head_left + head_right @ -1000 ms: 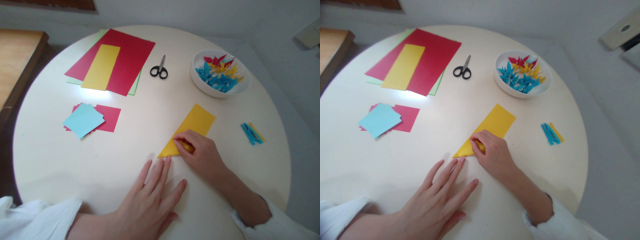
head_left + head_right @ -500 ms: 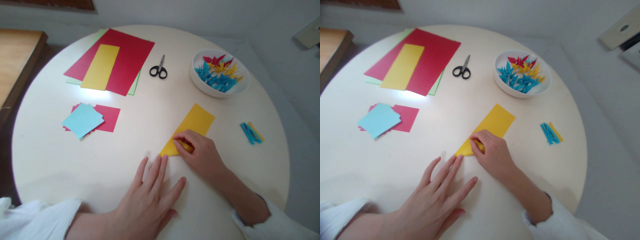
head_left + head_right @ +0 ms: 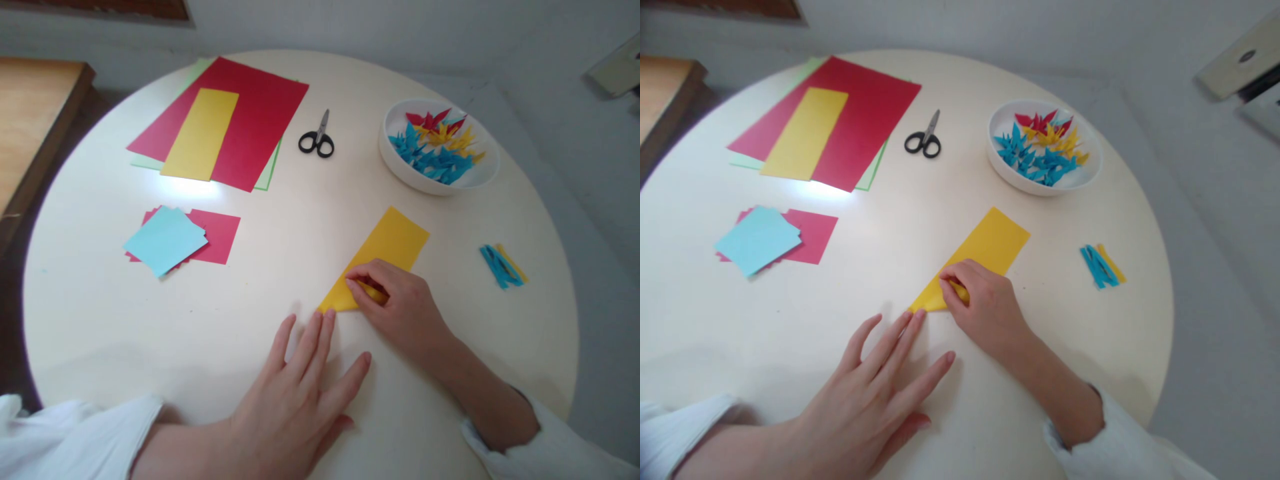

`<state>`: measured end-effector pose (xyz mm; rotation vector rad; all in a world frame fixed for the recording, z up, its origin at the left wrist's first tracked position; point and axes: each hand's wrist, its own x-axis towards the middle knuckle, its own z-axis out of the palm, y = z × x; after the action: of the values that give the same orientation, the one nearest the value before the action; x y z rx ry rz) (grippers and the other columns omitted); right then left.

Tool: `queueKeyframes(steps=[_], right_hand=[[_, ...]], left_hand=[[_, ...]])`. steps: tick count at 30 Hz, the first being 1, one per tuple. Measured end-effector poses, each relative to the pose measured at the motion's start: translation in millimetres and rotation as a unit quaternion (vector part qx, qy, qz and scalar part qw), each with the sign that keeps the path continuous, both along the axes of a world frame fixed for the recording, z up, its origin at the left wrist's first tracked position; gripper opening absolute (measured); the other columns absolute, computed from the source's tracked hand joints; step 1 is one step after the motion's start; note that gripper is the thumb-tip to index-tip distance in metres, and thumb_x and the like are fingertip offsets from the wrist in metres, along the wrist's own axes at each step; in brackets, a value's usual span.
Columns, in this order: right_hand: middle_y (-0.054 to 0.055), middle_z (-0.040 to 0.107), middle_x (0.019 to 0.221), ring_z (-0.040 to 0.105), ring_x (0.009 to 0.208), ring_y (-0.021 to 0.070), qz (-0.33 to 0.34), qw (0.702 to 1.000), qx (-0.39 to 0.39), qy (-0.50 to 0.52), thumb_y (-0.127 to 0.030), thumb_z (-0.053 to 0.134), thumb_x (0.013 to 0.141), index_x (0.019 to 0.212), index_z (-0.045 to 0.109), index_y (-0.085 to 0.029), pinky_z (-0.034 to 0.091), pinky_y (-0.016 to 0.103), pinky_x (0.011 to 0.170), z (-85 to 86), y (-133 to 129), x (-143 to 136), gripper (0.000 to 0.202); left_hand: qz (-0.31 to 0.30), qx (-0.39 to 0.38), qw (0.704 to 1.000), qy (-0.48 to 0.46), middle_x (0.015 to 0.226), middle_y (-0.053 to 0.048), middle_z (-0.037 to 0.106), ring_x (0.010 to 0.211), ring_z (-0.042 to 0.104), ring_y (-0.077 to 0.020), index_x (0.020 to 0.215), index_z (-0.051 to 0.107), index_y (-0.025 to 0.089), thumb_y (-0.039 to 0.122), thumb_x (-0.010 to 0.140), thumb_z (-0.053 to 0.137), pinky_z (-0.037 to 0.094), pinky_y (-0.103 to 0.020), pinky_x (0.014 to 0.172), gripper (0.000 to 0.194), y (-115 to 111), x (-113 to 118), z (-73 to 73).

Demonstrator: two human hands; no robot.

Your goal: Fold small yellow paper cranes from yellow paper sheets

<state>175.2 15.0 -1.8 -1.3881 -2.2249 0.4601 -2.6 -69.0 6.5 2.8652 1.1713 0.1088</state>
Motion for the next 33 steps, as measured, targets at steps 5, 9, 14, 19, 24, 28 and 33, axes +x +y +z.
queueKeyframes(steps=[5,9,14,19,24,28,33], right_hand=[[0.002,0.067,0.073,0.063,0.066,0.0135,0.003,1.0,0.012,-0.001,-0.012,0.052,0.082,0.078,0.058,-0.018,0.048,0.023,0.061,-0.6,-0.5,-0.1,0.009],[0.002,0.065,0.073,0.062,0.067,0.014,0.013,1.0,0.024,-0.001,-0.012,0.051,0.082,0.079,0.057,-0.019,0.048,0.024,0.062,-2.7,-1.7,-0.4,0.009],[0.002,0.063,0.074,0.061,0.068,0.0143,0.017,0.999,0.035,0.003,-0.011,0.052,0.082,0.08,0.055,-0.019,0.048,0.025,0.062,-4.7,-2.1,-0.8,0.008],[0.004,0.06,0.077,0.059,0.073,0.0164,0.02,0.999,0.041,-0.002,-0.01,0.052,0.083,0.08,0.053,-0.018,0.048,0.027,0.065,-5.1,-2.2,-0.8,0.009],[0.005,0.058,0.079,0.057,0.077,0.0183,0.023,0.998,0.054,-0.006,-0.011,0.05,0.084,0.08,0.051,-0.018,0.047,0.03,0.068,-8.1,-2.1,-0.9,0.009],[0.006,0.057,0.082,0.056,0.079,0.0191,0.028,0.998,0.05,0.0,-0.01,0.049,0.084,0.082,0.051,-0.018,0.047,0.031,0.07,-11.2,-1.4,0.4,0.009],[0.007,0.057,0.087,0.054,0.082,0.0197,0.045,0.998,0.042,0.012,-0.011,0.05,0.084,0.089,0.053,-0.017,0.046,0.033,0.073,-13.1,-4.3,4.3,0.008]], left_hand=[[0.006,0.014,1.0,-0.006,0.131,-0.014,0.054,0.121,0.046,-0.0306,0.136,0.039,0.024,0.05,0.093,0.03,0.024,-0.049,0.097,0.051,1.0,0.1,-0.2],[0.029,0.019,0.999,-0.013,0.127,-0.013,0.058,0.116,0.048,-0.0271,0.131,0.047,0.012,0.044,0.095,0.027,0.026,-0.044,0.097,0.052,7.5,3.0,-0.6],[0.032,0.008,0.999,-0.021,0.114,-0.015,0.063,0.101,0.053,-0.0256,0.127,0.051,0.002,0.041,0.095,0.026,0.03,-0.041,0.092,0.056,14.8,7.6,-1.4],[0.049,0.024,0.999,-0.006,0.128,-0.019,0.055,0.099,0.052,-0.026,0.127,0.051,0.003,0.042,0.094,0.028,0.031,-0.041,0.091,0.057,14.6,10.6,-3.1],[0.056,0.029,0.998,-0.001,0.135,-0.018,0.049,0.101,0.051,-0.0268,0.13,0.048,0.007,0.042,0.094,0.03,0.031,-0.043,0.089,0.054,16.1,12.0,-3.3],[0.065,0.026,0.998,0.003,0.135,-0.018,0.05,0.1,0.052,-0.0268,0.132,0.046,0.01,0.043,0.093,0.031,0.031,-0.044,0.089,0.053,17.5,14.1,-3.2],[0.074,0.025,0.997,0.009,0.134,-0.017,0.051,0.103,0.052,-0.0277,0.133,0.046,0.014,0.043,0.093,0.032,0.032,-0.045,0.09,0.051,18.1,16.2,-3.8]])
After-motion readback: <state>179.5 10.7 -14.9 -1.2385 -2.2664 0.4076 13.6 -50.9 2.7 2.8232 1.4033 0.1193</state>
